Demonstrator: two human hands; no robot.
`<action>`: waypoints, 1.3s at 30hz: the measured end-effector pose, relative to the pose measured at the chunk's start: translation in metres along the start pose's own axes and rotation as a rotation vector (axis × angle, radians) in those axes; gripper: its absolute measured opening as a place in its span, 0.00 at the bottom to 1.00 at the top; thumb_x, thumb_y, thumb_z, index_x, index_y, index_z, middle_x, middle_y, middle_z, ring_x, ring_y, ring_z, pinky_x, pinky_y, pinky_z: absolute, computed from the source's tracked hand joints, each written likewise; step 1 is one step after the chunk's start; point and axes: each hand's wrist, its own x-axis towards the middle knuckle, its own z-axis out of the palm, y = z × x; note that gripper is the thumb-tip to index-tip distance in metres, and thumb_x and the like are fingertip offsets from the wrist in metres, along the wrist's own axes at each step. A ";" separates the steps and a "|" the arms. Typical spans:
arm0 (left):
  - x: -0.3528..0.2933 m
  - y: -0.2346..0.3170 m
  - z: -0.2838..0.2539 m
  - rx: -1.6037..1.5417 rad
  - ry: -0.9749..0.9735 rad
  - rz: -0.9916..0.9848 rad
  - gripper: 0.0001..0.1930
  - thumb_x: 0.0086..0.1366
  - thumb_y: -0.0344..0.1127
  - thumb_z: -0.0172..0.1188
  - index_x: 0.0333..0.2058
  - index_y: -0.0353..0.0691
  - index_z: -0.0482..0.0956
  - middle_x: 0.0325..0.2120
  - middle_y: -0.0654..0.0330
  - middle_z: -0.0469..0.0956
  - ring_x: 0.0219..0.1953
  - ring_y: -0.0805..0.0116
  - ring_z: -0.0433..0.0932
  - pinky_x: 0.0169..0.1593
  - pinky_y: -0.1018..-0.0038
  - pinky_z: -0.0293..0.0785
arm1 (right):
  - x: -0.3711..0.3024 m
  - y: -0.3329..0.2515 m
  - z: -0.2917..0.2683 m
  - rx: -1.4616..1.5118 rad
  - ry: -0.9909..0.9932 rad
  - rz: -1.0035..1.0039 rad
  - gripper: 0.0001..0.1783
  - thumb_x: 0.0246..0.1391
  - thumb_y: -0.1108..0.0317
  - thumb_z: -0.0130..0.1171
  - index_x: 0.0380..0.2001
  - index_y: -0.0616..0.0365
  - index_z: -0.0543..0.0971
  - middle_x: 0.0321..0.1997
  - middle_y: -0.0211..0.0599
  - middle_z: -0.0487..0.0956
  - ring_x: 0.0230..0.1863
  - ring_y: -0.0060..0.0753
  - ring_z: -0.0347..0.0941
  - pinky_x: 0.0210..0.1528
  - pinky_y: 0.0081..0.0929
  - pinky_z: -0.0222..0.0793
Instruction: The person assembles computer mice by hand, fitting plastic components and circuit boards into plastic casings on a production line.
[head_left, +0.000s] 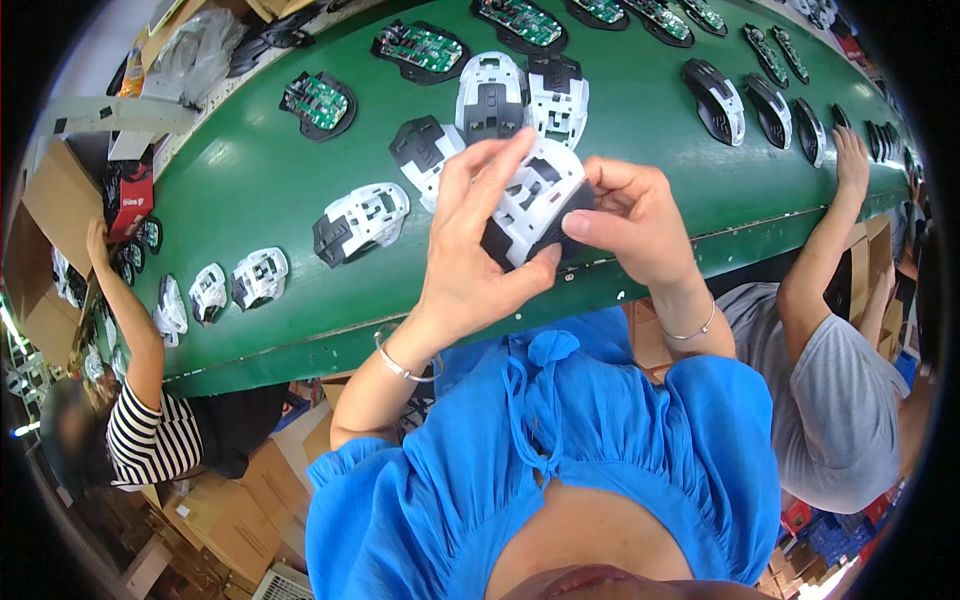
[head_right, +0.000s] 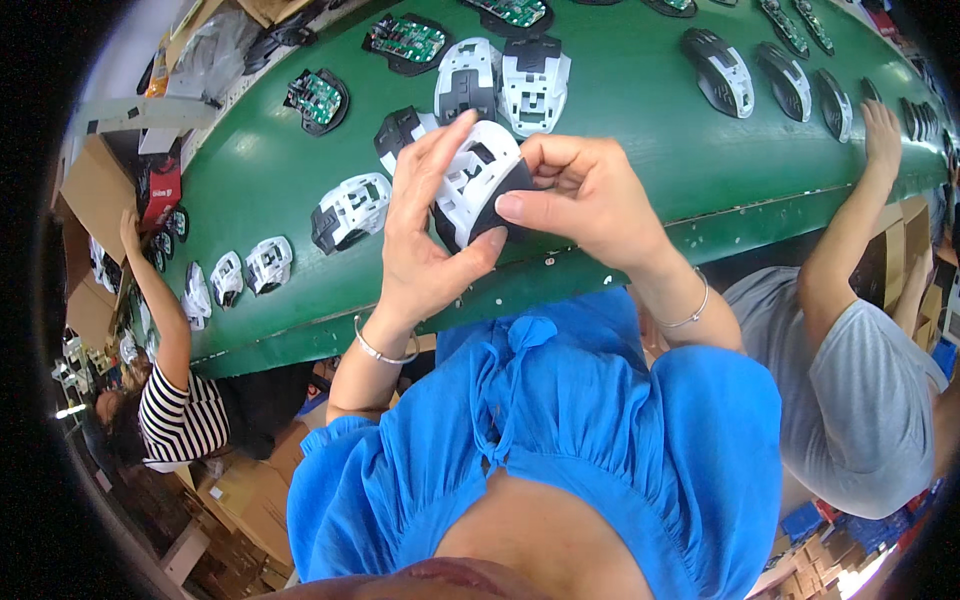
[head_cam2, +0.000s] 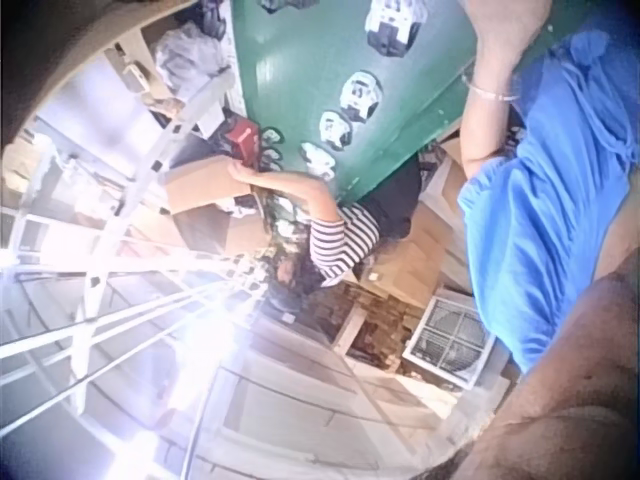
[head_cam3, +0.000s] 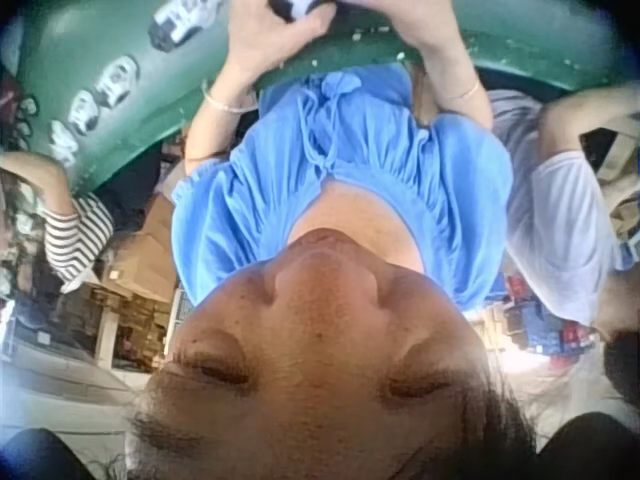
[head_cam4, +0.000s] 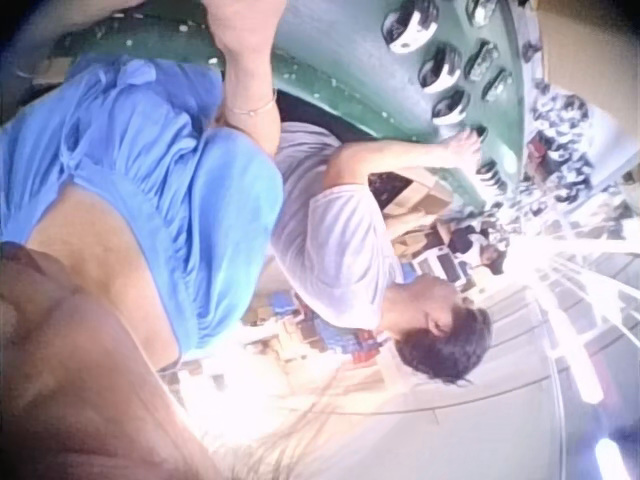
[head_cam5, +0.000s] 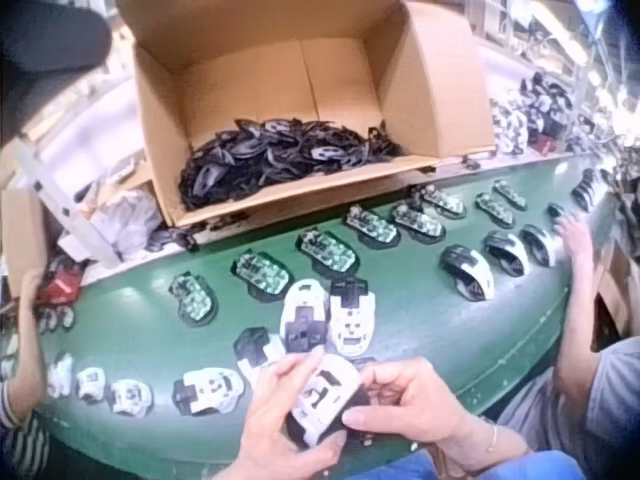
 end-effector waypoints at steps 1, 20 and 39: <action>-0.005 0.005 0.002 -0.027 0.033 -0.098 0.38 0.43 0.30 0.66 0.58 0.34 0.65 0.44 0.50 0.71 0.47 0.55 0.72 0.52 0.67 0.68 | -0.001 0.001 0.004 -0.025 0.028 -0.028 0.12 0.51 0.74 0.63 0.38 0.67 0.77 0.35 0.32 0.79 0.37 0.19 0.73 0.41 0.18 0.70; -0.036 0.001 -0.009 -0.011 -0.395 -0.448 0.34 0.43 0.35 0.71 0.51 0.34 0.71 0.39 0.54 0.72 0.43 0.59 0.73 0.48 0.68 0.71 | -0.038 0.015 -0.024 -0.426 0.236 0.224 0.22 0.47 0.64 0.67 0.43 0.63 0.77 0.38 0.38 0.79 0.42 0.30 0.76 0.45 0.31 0.73; 0.000 -0.027 -0.015 -0.148 -0.695 -0.487 0.30 0.40 0.38 0.72 0.43 0.31 0.76 0.30 0.57 0.74 0.33 0.68 0.73 0.40 0.73 0.71 | 0.002 0.003 -0.028 -0.834 -0.219 0.104 0.28 0.36 0.61 0.72 0.41 0.64 0.79 0.37 0.40 0.77 0.41 0.35 0.73 0.45 0.28 0.68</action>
